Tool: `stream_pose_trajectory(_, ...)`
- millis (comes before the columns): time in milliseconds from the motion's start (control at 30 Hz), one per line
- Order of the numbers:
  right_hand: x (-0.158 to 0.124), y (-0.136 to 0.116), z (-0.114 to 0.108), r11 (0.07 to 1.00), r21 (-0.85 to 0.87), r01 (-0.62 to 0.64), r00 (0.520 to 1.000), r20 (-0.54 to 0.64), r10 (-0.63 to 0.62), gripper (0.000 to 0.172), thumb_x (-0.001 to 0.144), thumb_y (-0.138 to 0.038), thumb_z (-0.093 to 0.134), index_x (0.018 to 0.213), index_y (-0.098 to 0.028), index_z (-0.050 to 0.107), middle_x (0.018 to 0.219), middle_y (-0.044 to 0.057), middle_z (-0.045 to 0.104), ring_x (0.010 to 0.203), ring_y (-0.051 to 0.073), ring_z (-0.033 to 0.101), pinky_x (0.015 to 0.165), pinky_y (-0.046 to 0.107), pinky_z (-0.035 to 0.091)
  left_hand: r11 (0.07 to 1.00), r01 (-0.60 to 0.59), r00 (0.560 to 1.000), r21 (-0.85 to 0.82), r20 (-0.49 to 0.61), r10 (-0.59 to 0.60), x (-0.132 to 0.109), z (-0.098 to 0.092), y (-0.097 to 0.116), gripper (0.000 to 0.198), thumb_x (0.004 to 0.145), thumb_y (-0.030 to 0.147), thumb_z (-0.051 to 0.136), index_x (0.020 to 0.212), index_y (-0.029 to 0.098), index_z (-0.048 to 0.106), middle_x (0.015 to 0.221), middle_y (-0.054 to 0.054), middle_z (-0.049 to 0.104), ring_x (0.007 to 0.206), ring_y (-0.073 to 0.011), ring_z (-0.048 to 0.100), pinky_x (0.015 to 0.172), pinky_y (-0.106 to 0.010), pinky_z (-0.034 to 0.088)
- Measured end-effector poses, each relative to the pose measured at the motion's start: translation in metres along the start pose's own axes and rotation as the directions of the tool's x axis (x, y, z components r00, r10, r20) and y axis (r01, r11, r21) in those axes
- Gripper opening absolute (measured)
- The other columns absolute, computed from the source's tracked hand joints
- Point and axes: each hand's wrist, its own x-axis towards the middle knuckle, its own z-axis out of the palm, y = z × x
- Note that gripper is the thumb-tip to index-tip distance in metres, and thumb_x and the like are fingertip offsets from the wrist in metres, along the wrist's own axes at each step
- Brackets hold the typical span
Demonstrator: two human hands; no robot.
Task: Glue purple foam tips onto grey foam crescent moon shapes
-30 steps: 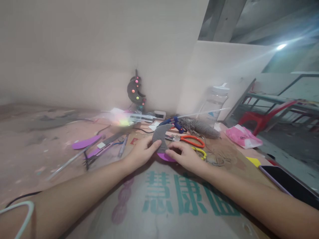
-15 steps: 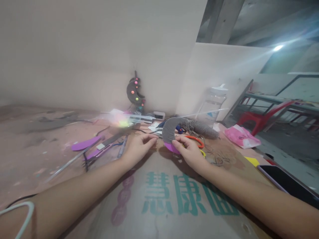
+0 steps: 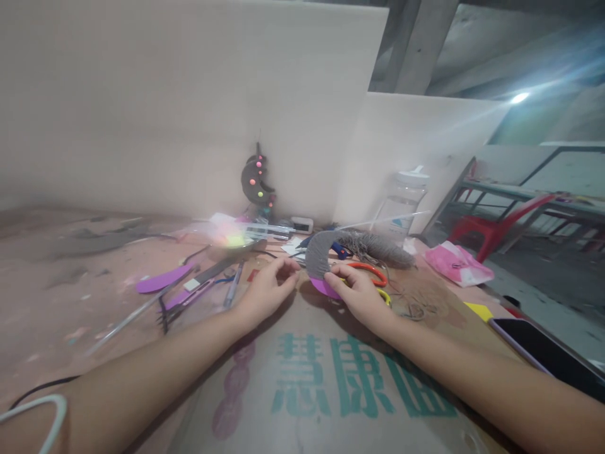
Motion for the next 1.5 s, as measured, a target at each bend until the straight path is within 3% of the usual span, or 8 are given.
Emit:
stream_pose_trajectory(200, 0.0, 0.002, -0.001, 1.0, -0.015, 0.012, 1.0, -0.011, -0.012, 0.024, 0.087, -0.04, 0.052, 0.08, -0.019, 0.059, 0.072, 0.0, 0.056, 0.064, 0.014, 0.05, 0.06, 0.025, 0.04, 0.999, -0.021, 0.999, 0.044, 0.05, 0.018, -0.002, 0.001, -0.005, 0.015, 0.085, 0.023, 0.047, 0.097, 0.019, 0.054, 0.086, -0.001, 0.057, 0.081, -0.0146, 0.054, 0.073, -0.025, 0.043)
stream_pose_trajectory(400, 0.0, -0.002, -0.001, 0.999, -0.032, 0.024, 0.999, -0.021, -0.025, 0.024, 0.087, -0.04, 0.052, 0.076, -0.019, 0.057, 0.071, -0.001, 0.056, 0.065, 0.015, 0.049, 0.061, 0.025, 0.039, 0.996, -0.014, 0.999, 0.086, 0.037, 0.011, -0.003, -0.002, -0.007, 0.019, 0.089, 0.03, 0.044, 0.102, 0.02, 0.054, 0.082, 0.0, 0.057, 0.073, -0.0144, 0.052, 0.067, -0.025, 0.039)
stream_pose_trajectory(600, 0.0, -0.003, -0.001, 0.998, -0.049, 0.034, 0.999, -0.003, -0.034, 0.024, 0.088, -0.039, 0.052, 0.076, -0.019, 0.058, 0.071, -0.001, 0.057, 0.064, 0.014, 0.049, 0.06, 0.025, 0.038, 0.999, -0.014, 0.998, 0.034, 0.057, 0.012, -0.006, -0.002, 0.0, 0.03, 0.091, 0.035, 0.045, 0.115, 0.019, 0.053, 0.077, -0.001, 0.06, 0.07, -0.0164, 0.058, 0.065, -0.026, 0.045)
stream_pose_trajectory(733, -0.001, -0.002, -0.001, 0.999, -0.047, 0.026, 0.999, 0.021, -0.025, 0.024, 0.087, -0.039, 0.052, 0.077, -0.019, 0.06, 0.07, -0.001, 0.057, 0.063, 0.014, 0.05, 0.059, 0.025, 0.038, 0.989, -0.149, 0.987, -0.004, 0.065, 0.149, -0.009, 0.0, 0.0, 0.047, 0.089, 0.03, 0.051, 0.134, 0.022, 0.041, 0.109, -0.007, 0.062, 0.092, -0.0181, 0.061, 0.082, -0.031, 0.049)
stream_pose_trajectory(833, -0.001, -0.002, 0.0, 0.999, -0.036, 0.005, 0.998, 0.059, -0.003, 0.025, 0.087, -0.041, 0.053, 0.077, -0.019, 0.06, 0.069, -0.001, 0.057, 0.061, 0.014, 0.05, 0.057, 0.025, 0.038, 0.969, -0.236, 0.968, 0.073, 0.108, 0.228, -0.01, 0.0, 0.001, 0.042, 0.087, 0.029, 0.055, 0.128, 0.024, 0.049, 0.125, -0.009, 0.056, 0.105, -0.0195, 0.058, 0.092, -0.033, 0.047)
stream_pose_trajectory(967, 0.0, -0.002, 0.001, 0.999, -0.033, -0.002, 0.995, 0.104, 0.005, 0.028, 0.087, -0.043, 0.052, 0.077, -0.019, 0.06, 0.069, -0.001, 0.056, 0.062, 0.014, 0.05, 0.057, 0.025, 0.038, 0.926, -0.309, 0.95, 0.216, 0.115, 0.29, -0.012, -0.001, 0.007, 0.028, 0.086, 0.03, 0.058, 0.114, 0.023, 0.058, 0.113, -0.007, 0.061, 0.108, -0.0212, 0.056, 0.095, -0.035, 0.044)
stream_pose_trajectory(1233, -0.001, -0.002, -0.001, 1.0, -0.007, 0.028, 0.992, 0.121, -0.027, 0.031, 0.092, -0.046, 0.044, 0.084, -0.019, 0.057, 0.072, -0.001, 0.052, 0.065, 0.015, 0.049, 0.059, 0.025, 0.037, 0.912, -0.318, 0.948, 0.259, 0.098, 0.302, -0.013, -0.002, 0.009, 0.026, 0.088, 0.026, 0.056, 0.113, 0.021, 0.058, 0.112, -0.006, 0.062, 0.106, -0.0195, 0.057, 0.093, -0.033, 0.044)
stream_pose_trajectory(1500, 0.0, -0.002, 0.0, 0.999, 0.024, 0.042, 0.99, 0.135, -0.045, 0.028, 0.091, -0.042, 0.048, 0.077, -0.018, 0.054, 0.069, -0.002, 0.049, 0.065, 0.013, 0.046, 0.061, 0.024, 0.035, 0.908, -0.31, 0.951, 0.283, 0.107, 0.291, -0.012, -0.004, 0.011, 0.024, 0.091, 0.03, 0.051, 0.111, 0.02, 0.059, 0.11, -0.006, 0.063, 0.105, -0.0195, 0.056, 0.093, -0.032, 0.042)
